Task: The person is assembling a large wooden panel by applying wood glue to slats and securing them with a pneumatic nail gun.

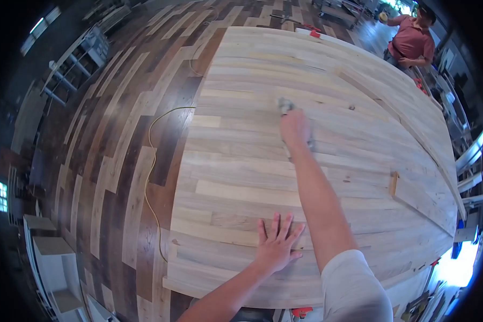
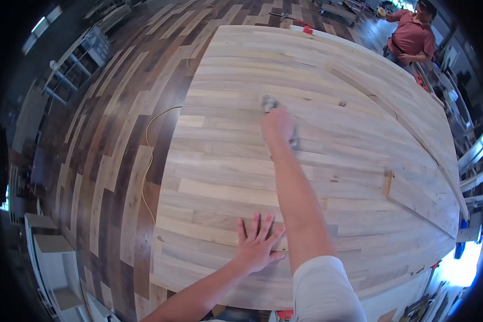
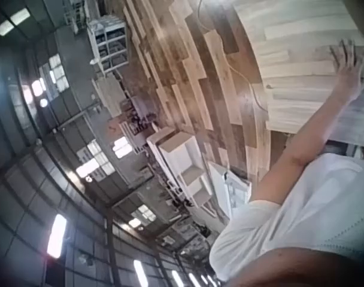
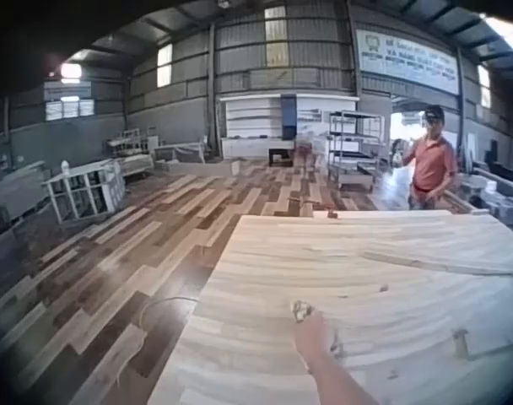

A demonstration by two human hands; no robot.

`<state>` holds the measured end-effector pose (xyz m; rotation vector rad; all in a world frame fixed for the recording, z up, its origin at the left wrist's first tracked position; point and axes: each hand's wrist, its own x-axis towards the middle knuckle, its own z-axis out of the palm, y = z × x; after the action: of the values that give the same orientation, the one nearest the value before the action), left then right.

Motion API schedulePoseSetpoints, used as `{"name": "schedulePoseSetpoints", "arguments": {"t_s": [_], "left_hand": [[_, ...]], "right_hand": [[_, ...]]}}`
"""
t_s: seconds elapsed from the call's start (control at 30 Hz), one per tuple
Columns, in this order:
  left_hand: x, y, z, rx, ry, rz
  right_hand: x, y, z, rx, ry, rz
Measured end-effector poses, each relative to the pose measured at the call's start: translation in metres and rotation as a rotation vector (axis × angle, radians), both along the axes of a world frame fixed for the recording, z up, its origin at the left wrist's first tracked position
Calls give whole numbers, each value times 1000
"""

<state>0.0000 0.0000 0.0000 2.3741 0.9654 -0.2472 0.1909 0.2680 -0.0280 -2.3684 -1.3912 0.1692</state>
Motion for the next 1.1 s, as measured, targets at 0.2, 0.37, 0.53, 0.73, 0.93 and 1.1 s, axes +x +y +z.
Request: {"name": "schedulePoseSetpoints", "arguments": {"t_s": [0.2,0.37,0.53,0.73,0.93,1.1], "left_hand": [[-14,-7,-25,169,-92,15],[-4,-7,-44,-551,-552,237],[-5,2,-1,66,70,-91],[14,-6,7,64,-47,-67],[-23,3,10,144,57,-11],[3,-11,11,81,82,-52]], "right_hand": [[-84,36,20,-14,65,-4],[-158,66,5,71,-57,369],[-24,10,7,-20,-67,75],[182,-202,48,-224,-186,-272],[78,-490,23,366,86,-384],[-27,-730,-25,633,329,-1237]]}}
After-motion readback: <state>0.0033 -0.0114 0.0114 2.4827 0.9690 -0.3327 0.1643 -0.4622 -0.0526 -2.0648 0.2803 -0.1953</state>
